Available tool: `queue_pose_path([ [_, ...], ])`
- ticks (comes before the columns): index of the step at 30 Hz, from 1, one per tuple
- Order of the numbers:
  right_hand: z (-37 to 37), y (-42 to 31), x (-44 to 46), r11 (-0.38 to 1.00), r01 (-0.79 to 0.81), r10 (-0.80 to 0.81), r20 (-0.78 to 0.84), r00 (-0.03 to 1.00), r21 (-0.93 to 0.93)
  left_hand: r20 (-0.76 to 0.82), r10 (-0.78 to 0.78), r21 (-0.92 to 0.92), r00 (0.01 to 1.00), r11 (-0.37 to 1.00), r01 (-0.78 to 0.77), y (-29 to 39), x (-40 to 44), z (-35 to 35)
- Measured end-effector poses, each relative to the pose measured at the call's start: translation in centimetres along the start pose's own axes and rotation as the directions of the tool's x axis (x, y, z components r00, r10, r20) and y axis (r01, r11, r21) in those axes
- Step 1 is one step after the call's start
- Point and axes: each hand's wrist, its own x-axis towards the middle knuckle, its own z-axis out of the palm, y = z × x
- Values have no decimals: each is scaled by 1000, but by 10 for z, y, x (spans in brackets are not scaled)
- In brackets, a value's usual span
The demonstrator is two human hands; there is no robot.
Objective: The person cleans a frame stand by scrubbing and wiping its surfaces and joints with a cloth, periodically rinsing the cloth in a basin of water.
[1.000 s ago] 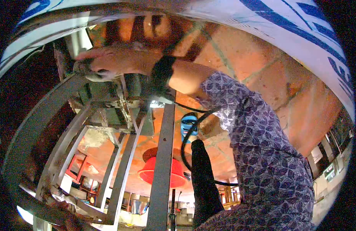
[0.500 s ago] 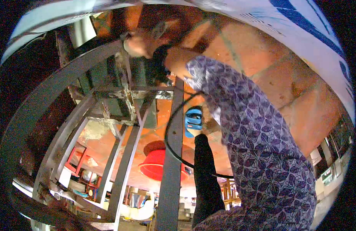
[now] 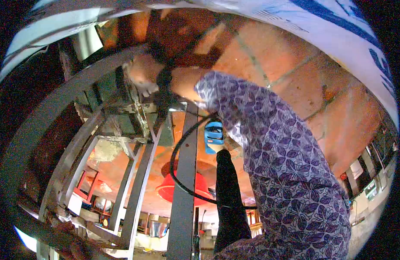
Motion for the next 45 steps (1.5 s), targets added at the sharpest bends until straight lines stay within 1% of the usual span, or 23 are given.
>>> queue_pose_path([
  [3, 3, 10, 29, 994, -51, 28, -225, 974, -100, -32, 72, 0, 997, 997, -72, -9, -3, 2],
  [5, 31, 33, 56, 852, -455, 320, -429, 844, -258, -61, 61, -21, 996, 998, -62, -8, -2, 7],
  [6, -7, -12, 9, 897, -7, 25, 34, 999, -442, -64, 57, -35, 996, 998, -59, -6, -1, 9],
  [8, 22, 15, -5, 954, 9, 37, 146, 989, -301, -72, 51, -57, 996, 997, -55, -3, -1, 8],
  [10, 25, 18, -13, 953, 28, 26, 172, 985, -301, -77, 49, -81, 996, 995, -56, -2, -2, 9],
  [13, 18, 25, -1, 908, -210, 163, -157, 974, -362, -96, 45, -173, 994, 983, -61, -11, -10, 8],
  [15, -17, -8, -4, 975, -174, 191, -130, 973, 137, -275, 49, -223, 960, 968, -114, -49, -32, 10],
  [18, -61, -51, -9, 621, -67, 194, -70, 979, 781, -193, 134, -131, 972, 978, -161, -31, -17, 14],
  [19, -61, -55, -9, 620, -65, 192, -70, 979, 782, -211, 195, -132, 958, 965, -225, -27, -11, 17],
  [22, -58, -35, 15, 957, 170, -124, -197, 972, 237, -153, 156, -73, 976, 983, -169, -2, -9, 9],
  [25, -45, 54, 98, 983, 85, -55, -180, 982, 163, -15, 8, 27, 1000, 1000, -8, 2, -8, -1],
  [26, -58, 67, 113, 965, 150, -162, 39, 986, 215, -22, 0, 32, 1000, 999, 1, 4, -8, -1],
  [27, -55, 101, 136, 658, 599, -709, -106, 697, -456, -29, -8, 35, 1000, 999, 9, 7, -7, -1],
  [31, -51, 129, 111, 911, 406, -378, -248, 892, 70, -60, -43, 17, 997, 999, 44, 12, -3, 5],
  [32, -44, 127, 95, 921, 292, -231, -243, 942, 256, -73, 228, 136, 971, 967, -217, 8, 4, 10],
  [34, -44, 70, 62, 996, 72, -58, -246, 968, 50, -6, 703, 351, 711, 667, -657, 3, 15, 18],
  [35, -48, 39, 50, 977, -140, 90, -284, 955, -161, -14, 698, 346, 716, 675, -651, 4, 13, 19],
  [36, -56, 30, 26, 811, 129, -205, -71, 976, -571, -50, 624, 289, 780, 757, -586, 5, 10, 17],
  [39, -38, 81, -2, 536, 457, -322, 328, 888, -710, -118, 355, 113, 927, 933, -343, 9, -2, 11],
  [41, -23, 56, -52, 944, -48, 111, 177, 978, -326, -112, 154, -24, 982, 987, -158, 9, -7, 10],
  [42, -19, 40, -83, 857, -32, 143, 177, 974, -515, -101, 149, -33, 984, 988, -153, 2, -4, 14],
  [43, -19, 50, -101, 821, 245, -51, 361, 931, -515, -235, 351, 117, 906, 936, -332, -14, 2, 24],
  [45, -24, 51, -129, 899, 209, -138, 204, 969, -386, -381, 715, 457, 587, 697, -552, -48, 13, 47],
])
